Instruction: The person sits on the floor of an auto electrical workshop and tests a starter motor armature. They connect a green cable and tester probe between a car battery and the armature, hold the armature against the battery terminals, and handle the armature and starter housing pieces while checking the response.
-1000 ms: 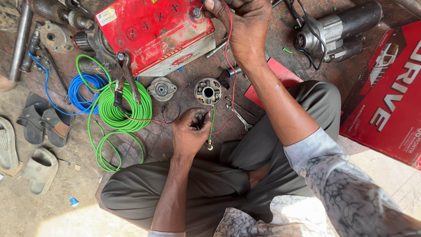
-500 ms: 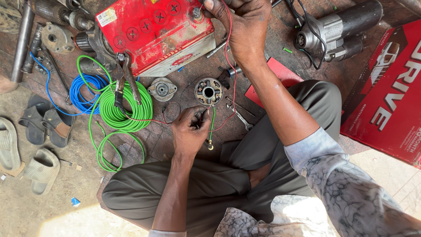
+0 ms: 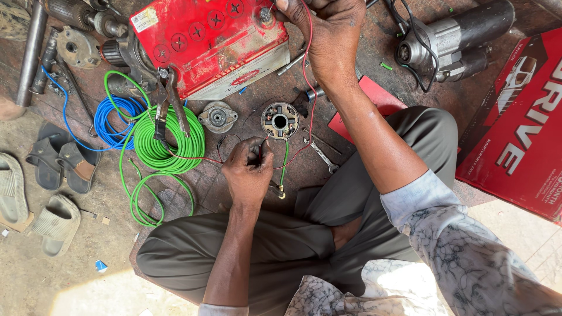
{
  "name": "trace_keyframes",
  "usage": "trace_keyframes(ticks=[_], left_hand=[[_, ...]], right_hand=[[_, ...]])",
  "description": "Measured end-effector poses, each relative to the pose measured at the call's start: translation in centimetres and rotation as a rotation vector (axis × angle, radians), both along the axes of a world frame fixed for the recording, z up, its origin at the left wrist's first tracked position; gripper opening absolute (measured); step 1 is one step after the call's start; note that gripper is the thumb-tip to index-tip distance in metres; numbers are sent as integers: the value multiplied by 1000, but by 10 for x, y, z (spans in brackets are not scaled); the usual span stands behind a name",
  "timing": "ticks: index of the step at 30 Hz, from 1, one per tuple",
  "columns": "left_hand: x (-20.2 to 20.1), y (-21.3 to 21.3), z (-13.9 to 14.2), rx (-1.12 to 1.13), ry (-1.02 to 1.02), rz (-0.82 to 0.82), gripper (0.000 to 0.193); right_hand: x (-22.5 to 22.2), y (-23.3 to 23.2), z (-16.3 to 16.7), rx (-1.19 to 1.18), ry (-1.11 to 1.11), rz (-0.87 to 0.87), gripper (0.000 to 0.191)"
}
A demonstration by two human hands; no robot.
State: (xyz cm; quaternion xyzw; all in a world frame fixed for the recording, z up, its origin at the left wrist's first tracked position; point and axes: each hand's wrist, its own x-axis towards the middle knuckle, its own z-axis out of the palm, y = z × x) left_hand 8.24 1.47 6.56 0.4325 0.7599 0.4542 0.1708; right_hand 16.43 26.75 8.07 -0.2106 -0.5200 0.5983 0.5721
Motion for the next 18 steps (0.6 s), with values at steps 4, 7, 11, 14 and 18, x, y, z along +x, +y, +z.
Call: trace_keyframes(ticks=[4,7,11,14,18], left_hand=[[1,1,-1,12,17,8,17],[1,1,-1,-3,14,10,17],[0,1,-1,-2,28,1,17],[0,1,-2,-4,24,5,17],[-1,1,-4,-1,24,-4,17]], right_hand=[[0,0,-1,2,9,6,7],[0,0,-1,6,24,6,10],[1,-1,0,-4,4,13,8],[1,-1,2,3,-7,5,8],[4,-3,7,10,7,50,9]])
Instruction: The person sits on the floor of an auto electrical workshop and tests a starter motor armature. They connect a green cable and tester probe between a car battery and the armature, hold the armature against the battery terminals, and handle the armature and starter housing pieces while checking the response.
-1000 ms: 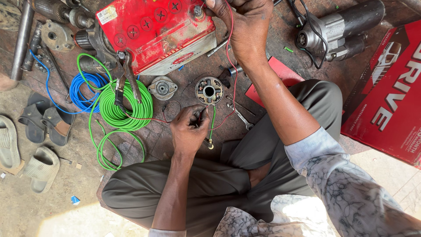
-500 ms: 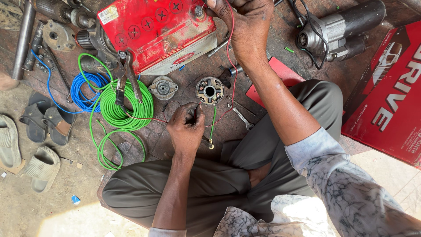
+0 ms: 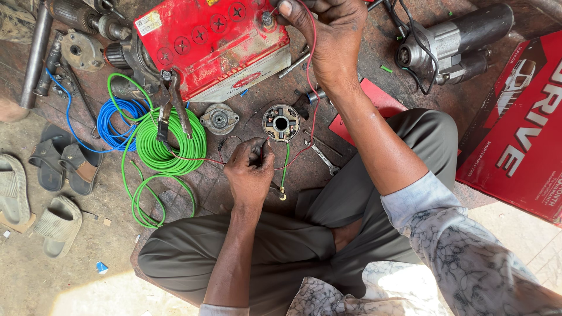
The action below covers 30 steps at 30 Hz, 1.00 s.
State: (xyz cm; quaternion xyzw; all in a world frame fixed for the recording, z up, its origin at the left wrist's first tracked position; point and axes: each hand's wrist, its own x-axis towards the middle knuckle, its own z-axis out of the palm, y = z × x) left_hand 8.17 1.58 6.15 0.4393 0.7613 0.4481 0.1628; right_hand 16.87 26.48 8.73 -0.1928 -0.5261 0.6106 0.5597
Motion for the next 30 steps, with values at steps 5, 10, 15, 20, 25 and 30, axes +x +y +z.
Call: trace_keyframes(ticks=[5,10,15,20,25,30], left_hand=[[0,0,-1,-8,-2,16,15],[0,1,0,-2,-4,12,16],[0,2,0,-8,-16,12,16],[0,2,2,9,-38,4,17],[0,3,2,-8,-38,27,16],[-1,3,3,-14,-43,12,16]], right_hand=[[3,0,3,-3,17,37,9],[2,2,1,46,-48,-10,11],[2,1,1,17,-21,-13,11],[3,0,3,-15,-25,-11,11],[2,1,3,16,37,12,11],[4,2,1,78,-80,0,11]])
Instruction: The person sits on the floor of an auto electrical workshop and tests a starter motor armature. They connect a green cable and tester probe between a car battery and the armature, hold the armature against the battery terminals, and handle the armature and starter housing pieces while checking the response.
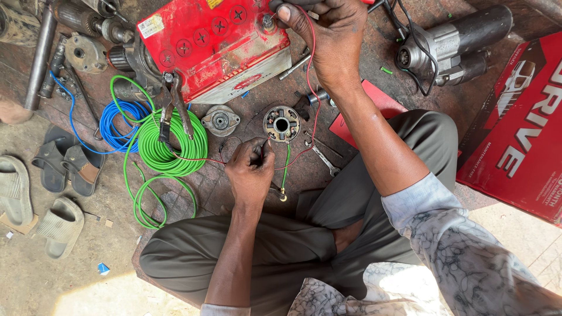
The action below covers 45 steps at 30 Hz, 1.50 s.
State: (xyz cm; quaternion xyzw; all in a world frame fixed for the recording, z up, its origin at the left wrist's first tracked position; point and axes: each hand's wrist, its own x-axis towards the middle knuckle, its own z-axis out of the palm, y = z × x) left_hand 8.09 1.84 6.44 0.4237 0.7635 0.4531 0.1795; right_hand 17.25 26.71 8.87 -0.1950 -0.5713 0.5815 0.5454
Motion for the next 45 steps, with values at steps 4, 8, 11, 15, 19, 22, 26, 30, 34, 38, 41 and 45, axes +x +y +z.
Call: trace_keyframes(ticks=[4,8,11,15,19,22,26,30,34,38,41,45], left_hand=[[0,0,0,-13,6,7,16],[0,0,-1,-8,7,3,17],[0,0,-2,-6,0,2,17],[0,1,-2,10,-1,7,16],[-1,1,1,41,7,-10,17],[-1,-1,5,16,-19,-2,14],[-1,-8,9,40,-98,-70,13],[5,-21,11,3,-167,-76,12],[22,-46,10,80,-375,28,11],[31,-70,13,233,-530,236,12],[21,-84,26,358,-550,386,16],[0,-95,58,405,-644,454,20]], right_hand=[[-1,0,1,-43,-5,10,12],[-1,-1,2,64,-22,-42,12],[0,0,3,66,0,-174,10],[2,4,2,92,37,-193,8],[3,4,-4,95,-21,-223,10],[8,11,-8,50,-13,-226,9],[30,26,-12,-27,-8,-264,7],[58,34,-12,-52,21,-367,13],[84,31,-15,60,-76,-473,12],[101,9,-35,-141,-63,-514,13],[102,1,-47,-166,-61,-499,11],[100,-4,-43,-81,-140,-495,11]])
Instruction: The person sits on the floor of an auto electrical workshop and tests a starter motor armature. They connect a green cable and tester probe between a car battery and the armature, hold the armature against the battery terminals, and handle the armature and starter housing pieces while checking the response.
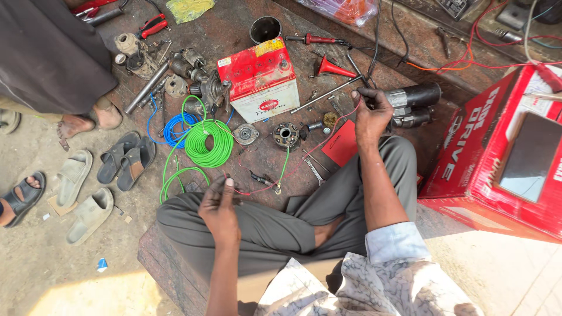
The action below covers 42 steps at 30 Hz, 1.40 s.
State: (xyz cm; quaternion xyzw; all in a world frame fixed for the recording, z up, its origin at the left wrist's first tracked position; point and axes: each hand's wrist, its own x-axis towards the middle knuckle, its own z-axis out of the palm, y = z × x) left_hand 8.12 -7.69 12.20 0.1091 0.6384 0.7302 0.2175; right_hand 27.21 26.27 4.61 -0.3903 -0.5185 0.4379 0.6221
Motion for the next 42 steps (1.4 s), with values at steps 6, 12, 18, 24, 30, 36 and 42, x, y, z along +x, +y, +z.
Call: trace_keyframes(ticks=[6,12,18,24,30,36,42], left_hand=[[-29,11,51,155,165,-11,29],[-31,47,94,236,212,-274,18],[-19,72,106,-27,533,-337,20],[-29,88,89,-206,715,-277,22],[-41,119,72,-82,987,-216,26],[-74,142,83,-125,978,-85,17],[-105,173,98,-224,922,-228,14]], right_hand=[[-10,-18,38,-54,128,159,16],[-21,-37,79,-68,175,276,19],[-22,-44,97,-40,168,302,22],[-10,-28,86,-195,480,479,30],[-8,-25,58,-220,448,498,34],[-22,-28,30,-260,231,352,22],[-28,-24,20,-337,173,234,12]])
